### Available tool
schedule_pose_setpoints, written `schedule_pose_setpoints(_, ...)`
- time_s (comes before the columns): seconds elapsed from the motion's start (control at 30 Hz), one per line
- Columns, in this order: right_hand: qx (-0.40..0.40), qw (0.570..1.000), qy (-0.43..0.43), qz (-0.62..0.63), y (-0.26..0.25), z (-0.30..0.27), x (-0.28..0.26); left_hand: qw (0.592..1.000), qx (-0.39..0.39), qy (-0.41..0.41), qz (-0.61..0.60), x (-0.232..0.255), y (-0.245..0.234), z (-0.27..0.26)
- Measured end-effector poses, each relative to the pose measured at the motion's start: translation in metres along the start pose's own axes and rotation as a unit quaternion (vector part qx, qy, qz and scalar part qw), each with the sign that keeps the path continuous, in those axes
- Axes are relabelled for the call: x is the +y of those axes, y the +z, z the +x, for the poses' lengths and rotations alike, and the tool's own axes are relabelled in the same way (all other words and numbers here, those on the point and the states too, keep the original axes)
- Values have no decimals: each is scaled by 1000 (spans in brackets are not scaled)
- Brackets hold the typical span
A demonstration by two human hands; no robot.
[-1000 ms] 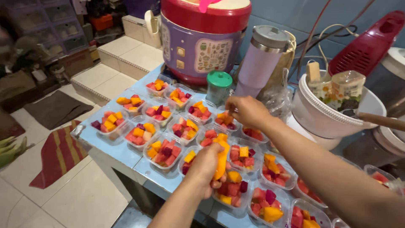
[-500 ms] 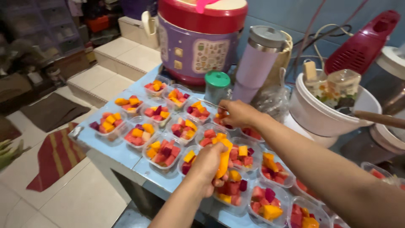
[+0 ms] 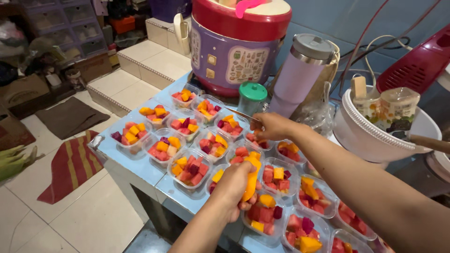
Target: The person cuts mango slices into small pieces and distributes them into many pre-filled plastic containers that already contain watermelon and dragon fruit. The person uses a knife to cut the mango and places the pieces into the containers one by one.
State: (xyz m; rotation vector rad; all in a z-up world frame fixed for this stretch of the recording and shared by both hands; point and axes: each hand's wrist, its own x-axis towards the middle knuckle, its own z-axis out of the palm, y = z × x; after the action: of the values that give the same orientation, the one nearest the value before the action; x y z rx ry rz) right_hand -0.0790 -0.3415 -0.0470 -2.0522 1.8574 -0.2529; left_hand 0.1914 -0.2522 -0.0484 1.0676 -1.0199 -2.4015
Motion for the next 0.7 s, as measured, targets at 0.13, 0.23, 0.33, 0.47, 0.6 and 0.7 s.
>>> schedule_pose_setpoints(0.13,-28,991,46,122,0,4,20,1000,-4,-8,-14,2,2,2)
schedule_pose_setpoints(0.23,-5,975,12,222,-4,8,21,1000,-8,-1,-5,3,4,3)
schedule_pose_setpoints(0.33,7,974,88,210,-26,-7,3,1000,-14,-3,-3,1,4,5)
schedule_pose_setpoints(0.47,51,959,142,239,-56,-52,-40,999,-30,20,-1,-1,4,13)
schedule_pose_setpoints(0.6,90,930,209,290,-55,-124,-70,998,-35,42,25,-5,10,19)
schedule_pose_setpoints(0.7,100,894,257,354,-38,-174,-84,997,-45,40,43,-8,20,19)
